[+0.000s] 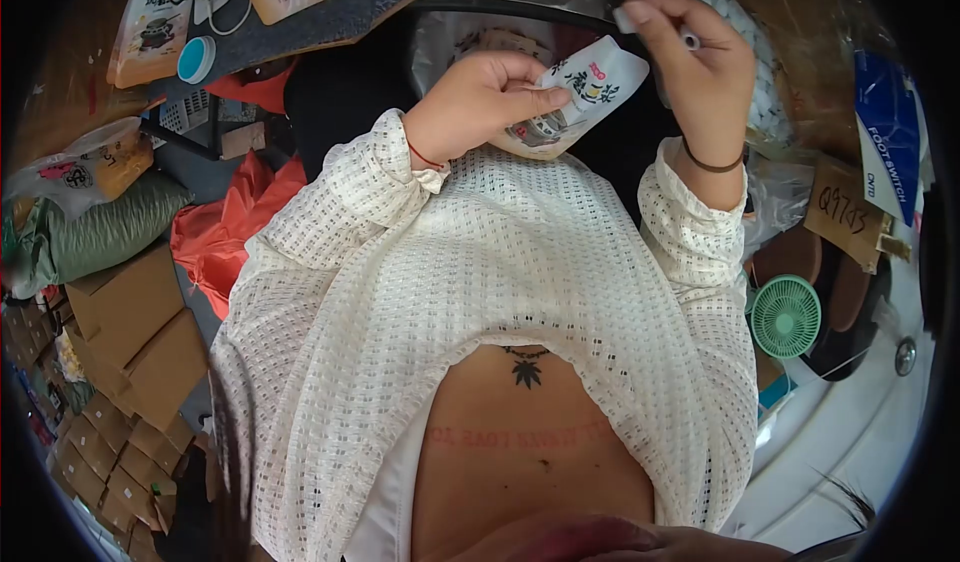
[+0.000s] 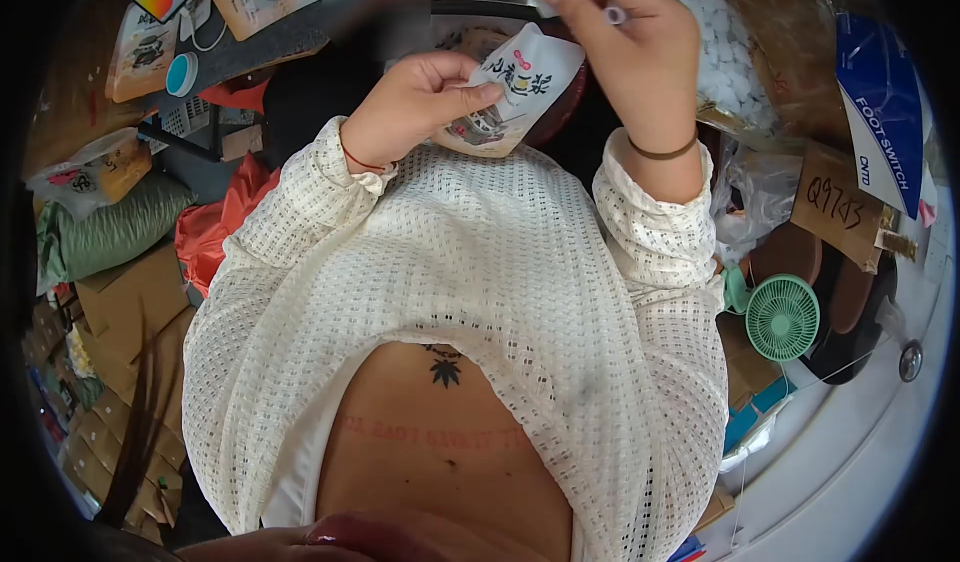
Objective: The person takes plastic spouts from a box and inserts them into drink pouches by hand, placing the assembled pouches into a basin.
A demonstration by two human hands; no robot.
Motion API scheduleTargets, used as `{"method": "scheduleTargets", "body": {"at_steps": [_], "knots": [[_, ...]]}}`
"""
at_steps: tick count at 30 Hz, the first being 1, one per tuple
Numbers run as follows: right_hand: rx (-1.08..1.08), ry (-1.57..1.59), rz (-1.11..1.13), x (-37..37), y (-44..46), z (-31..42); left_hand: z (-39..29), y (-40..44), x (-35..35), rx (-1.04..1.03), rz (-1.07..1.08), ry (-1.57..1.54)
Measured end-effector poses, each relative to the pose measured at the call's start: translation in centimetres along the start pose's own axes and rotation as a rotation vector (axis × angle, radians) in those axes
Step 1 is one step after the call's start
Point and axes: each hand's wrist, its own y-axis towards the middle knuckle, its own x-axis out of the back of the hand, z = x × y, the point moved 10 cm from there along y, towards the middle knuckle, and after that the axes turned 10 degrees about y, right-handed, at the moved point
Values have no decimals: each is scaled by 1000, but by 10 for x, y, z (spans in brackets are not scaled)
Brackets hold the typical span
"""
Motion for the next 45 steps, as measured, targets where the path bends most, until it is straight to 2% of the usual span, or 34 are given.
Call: {"method": "scheduleTargets", "body": {"at_steps": [3,7,10,11,12,14,17,20,21,23,25,27,28,30,32,34,36,37,40,41,43,45], "knots": [[114,-193,112,-7,-4,1,1,0,-2,13,-24,-51],[117,-290,266,-13,-4,0,0,-5,-22,87,105,-242],[170,-278,148,4,-1,6,3,-3,-27,61,151,-286],[233,-288,33,19,-1,9,3,-1,-21,51,123,-271],[85,-204,-26,31,-2,3,3,0,-13,40,92,-258],[-90,-203,56,47,-3,-15,2,7,10,17,-21,-250],[-85,-24,101,28,-10,-21,-12,22,42,-89,-105,-287],[28,-129,97,3,-18,-11,-3,39,49,-51,-89,-339],[65,-153,135,-2,-19,-9,-12,38,56,-153,-118,-213],[-20,-20,186,-6,-24,-13,-29,30,67,-355,-170,41],[-79,15,201,-2,-27,-17,-39,-6,139,-387,-800,473],[-104,-46,180,8,-27,-20,-82,-49,164,-334,-1053,1105],[-123,-63,164,13,-26,-22,-86,-50,158,-252,-1115,1728],[-165,-96,138,19,-25,-28,-71,-50,138,-391,-961,1834],[-69,-65,127,17,-21,-24,-57,-54,116,-540,-754,1761],[144,-175,109,15,-15,-10,-56,-59,118,-614,-698,1590],[474,-432,74,8,-16,13,-54,-64,145,-394,-767,1080],[436,-401,94,5,-16,11,-47,-65,152,-285,-782,823],[316,-361,164,-10,-17,5,-33,-47,118,-254,-524,469],[272,-379,190,-16,-17,1,-35,-44,104,-317,-458,446],[213,-404,228,-17,-13,-4,-36,-37,85,-295,-405,550],[204,-390,141,-3,-11,-4,-28,-30,71,-225,-335,544]]}}
